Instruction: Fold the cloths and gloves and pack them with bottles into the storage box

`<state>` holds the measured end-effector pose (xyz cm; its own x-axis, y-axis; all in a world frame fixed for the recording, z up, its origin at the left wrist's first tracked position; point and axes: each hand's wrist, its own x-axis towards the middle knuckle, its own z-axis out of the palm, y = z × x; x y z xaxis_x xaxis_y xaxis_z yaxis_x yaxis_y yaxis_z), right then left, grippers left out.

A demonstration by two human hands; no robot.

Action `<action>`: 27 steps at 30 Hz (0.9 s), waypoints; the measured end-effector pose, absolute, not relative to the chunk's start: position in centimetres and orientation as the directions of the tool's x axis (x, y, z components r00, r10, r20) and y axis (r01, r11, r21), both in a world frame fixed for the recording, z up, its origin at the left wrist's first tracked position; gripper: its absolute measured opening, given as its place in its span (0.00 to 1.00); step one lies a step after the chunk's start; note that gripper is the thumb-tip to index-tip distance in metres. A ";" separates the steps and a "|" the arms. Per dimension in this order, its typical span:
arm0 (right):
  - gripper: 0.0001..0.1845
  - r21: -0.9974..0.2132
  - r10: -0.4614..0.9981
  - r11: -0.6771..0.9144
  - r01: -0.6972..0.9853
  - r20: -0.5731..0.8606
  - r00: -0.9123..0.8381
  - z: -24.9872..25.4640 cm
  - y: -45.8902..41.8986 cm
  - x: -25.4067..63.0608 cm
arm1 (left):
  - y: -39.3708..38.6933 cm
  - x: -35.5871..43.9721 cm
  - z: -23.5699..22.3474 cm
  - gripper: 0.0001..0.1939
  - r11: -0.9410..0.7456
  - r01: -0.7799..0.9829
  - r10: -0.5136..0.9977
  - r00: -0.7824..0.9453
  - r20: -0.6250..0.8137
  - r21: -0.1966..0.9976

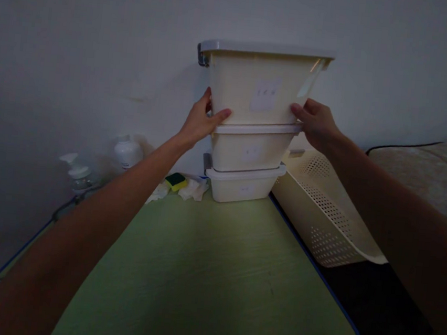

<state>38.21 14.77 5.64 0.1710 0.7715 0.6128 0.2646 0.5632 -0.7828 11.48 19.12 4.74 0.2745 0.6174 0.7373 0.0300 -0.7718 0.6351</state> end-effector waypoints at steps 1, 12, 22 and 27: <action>0.07 -0.777 0.757 0.576 0.254 0.625 0.193 5.6 14.9 38.1 | 18.8 11.8 4.9 0.25 -0.759 0.015 0.630 0.268 0.729 0.651; 0.11 -0.669 0.638 0.706 0.234 0.743 0.200 7.3 14.3 37.4 | 16.3 12.5 6.7 0.25 -0.645 -0.177 0.729 0.151 0.668 0.744; 0.14 -0.634 0.580 0.738 0.232 0.771 0.262 8.0 4.7 35.5 | 8.9 10.6 8.5 0.28 -0.719 -0.131 0.665 0.157 0.731 0.682; 0.12 -0.629 0.557 0.742 0.230 0.770 0.311 6.4 -0.5 33.8 | 5.1 9.3 6.9 0.30 -0.709 -0.149 0.662 0.196 0.723 0.689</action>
<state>33.84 -0.48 6.36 0.3109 0.5567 0.7704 0.2297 0.7425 -0.6292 9.32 5.07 6.95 0.1964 0.6619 0.7234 -0.1492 -0.7090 0.6892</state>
